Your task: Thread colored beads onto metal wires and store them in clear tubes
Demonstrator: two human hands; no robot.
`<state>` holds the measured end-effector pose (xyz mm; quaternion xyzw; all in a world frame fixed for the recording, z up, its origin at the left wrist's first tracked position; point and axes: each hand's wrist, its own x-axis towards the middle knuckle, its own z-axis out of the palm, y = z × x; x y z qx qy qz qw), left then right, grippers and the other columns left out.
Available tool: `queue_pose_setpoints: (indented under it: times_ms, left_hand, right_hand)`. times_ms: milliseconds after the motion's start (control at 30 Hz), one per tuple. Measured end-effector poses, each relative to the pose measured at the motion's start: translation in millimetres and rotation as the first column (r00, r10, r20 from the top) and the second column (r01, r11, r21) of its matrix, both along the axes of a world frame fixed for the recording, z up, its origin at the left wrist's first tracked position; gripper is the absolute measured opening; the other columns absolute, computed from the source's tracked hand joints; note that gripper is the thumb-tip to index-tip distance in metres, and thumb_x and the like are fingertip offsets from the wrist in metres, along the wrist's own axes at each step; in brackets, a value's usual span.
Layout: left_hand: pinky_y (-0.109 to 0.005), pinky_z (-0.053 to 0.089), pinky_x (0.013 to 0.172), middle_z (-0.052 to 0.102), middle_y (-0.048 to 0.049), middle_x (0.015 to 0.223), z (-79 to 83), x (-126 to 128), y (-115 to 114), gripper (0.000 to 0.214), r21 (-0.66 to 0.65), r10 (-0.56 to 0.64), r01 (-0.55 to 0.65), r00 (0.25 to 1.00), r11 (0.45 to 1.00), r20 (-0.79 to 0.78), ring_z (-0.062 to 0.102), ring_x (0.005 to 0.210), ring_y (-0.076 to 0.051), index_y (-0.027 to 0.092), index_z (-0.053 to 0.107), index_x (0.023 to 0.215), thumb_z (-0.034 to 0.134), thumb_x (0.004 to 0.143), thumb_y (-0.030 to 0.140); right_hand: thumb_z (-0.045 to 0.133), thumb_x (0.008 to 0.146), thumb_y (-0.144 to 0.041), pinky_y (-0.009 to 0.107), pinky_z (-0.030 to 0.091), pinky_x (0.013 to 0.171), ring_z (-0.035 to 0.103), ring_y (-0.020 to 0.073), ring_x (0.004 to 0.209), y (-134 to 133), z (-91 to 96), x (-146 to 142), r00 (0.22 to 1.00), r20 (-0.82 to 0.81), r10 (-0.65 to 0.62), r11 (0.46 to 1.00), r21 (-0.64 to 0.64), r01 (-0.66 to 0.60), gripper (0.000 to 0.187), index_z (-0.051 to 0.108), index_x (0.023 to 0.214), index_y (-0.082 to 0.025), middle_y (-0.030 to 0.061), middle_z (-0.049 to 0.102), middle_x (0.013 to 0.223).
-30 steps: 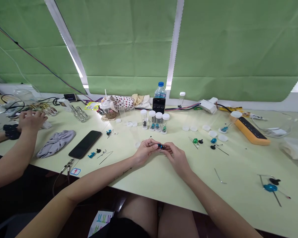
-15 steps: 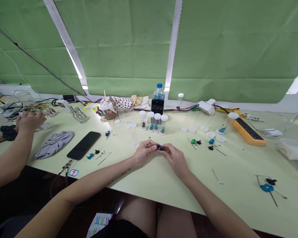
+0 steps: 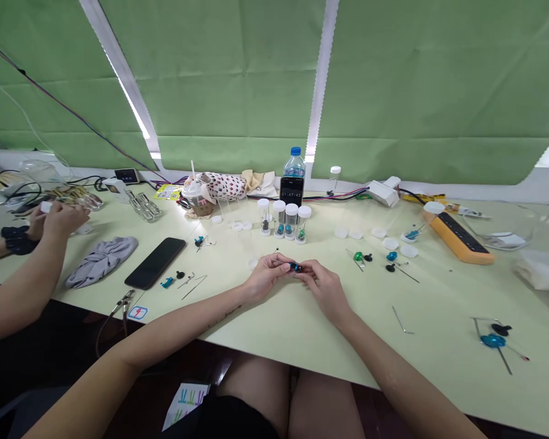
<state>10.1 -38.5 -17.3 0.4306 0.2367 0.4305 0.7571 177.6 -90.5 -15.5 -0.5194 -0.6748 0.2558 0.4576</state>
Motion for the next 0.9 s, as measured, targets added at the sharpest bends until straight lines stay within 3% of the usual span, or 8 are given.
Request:
queue_pose_setpoints:
  times_ms: [300, 567, 900]
  left_hand:
    - [-0.036, 0.046, 0.086, 0.069, -0.0098, 0.087, -2.4, 0.4, 1.2, 0.029, 0.03, -0.006, 0.006, 1.0, 1.0, 0.005, 0.065, 0.079, -0.016, 0.01, 0.064, 0.084, 0.075, 0.066, 0.03]
    - [-0.037, 0.046, 0.087, 0.069, -0.0103, 0.087, -2.6, 0.2, 1.2, 0.026, 0.036, -0.003, 0.003, 1.0, 0.999, 0.011, 0.065, 0.079, -0.016, 0.01, 0.064, 0.084, 0.074, 0.068, 0.027]
    - [-0.036, 0.046, 0.085, 0.069, -0.0112, 0.087, -3.8, 0.3, 1.9, 0.032, 0.014, 0.003, -0.003, 1.0, 1.0, 0.012, 0.065, 0.079, -0.017, 0.009, 0.064, 0.084, 0.077, 0.064, 0.029]
  right_hand:
    - [0.052, 0.085, -0.043, 0.032, 0.057, 0.061, 0.065, 0.0171, 0.067, 0.1, -1.6, -0.5, 0.999, -0.05, 0.004, 1.0, -0.027, -0.005, 0.026, 0.054, 0.101, -0.022, 0.0043, 0.067, 0.086]
    - [0.053, 0.085, -0.042, 0.035, 0.056, 0.07, 0.065, 0.0183, 0.076, 2.3, -4.6, 1.4, 0.999, 0.033, 0.013, 0.996, 0.085, -0.016, 0.025, 0.053, 0.1, -0.022, 0.0043, 0.065, 0.087]
    - [0.051, 0.086, -0.043, 0.032, 0.056, 0.062, 0.065, 0.0171, 0.067, 0.9, -3.4, 1.5, 1.0, 0.011, 0.009, 1.0, 0.009, -0.009, 0.024, 0.055, 0.097, -0.021, 0.0035, 0.067, 0.081]
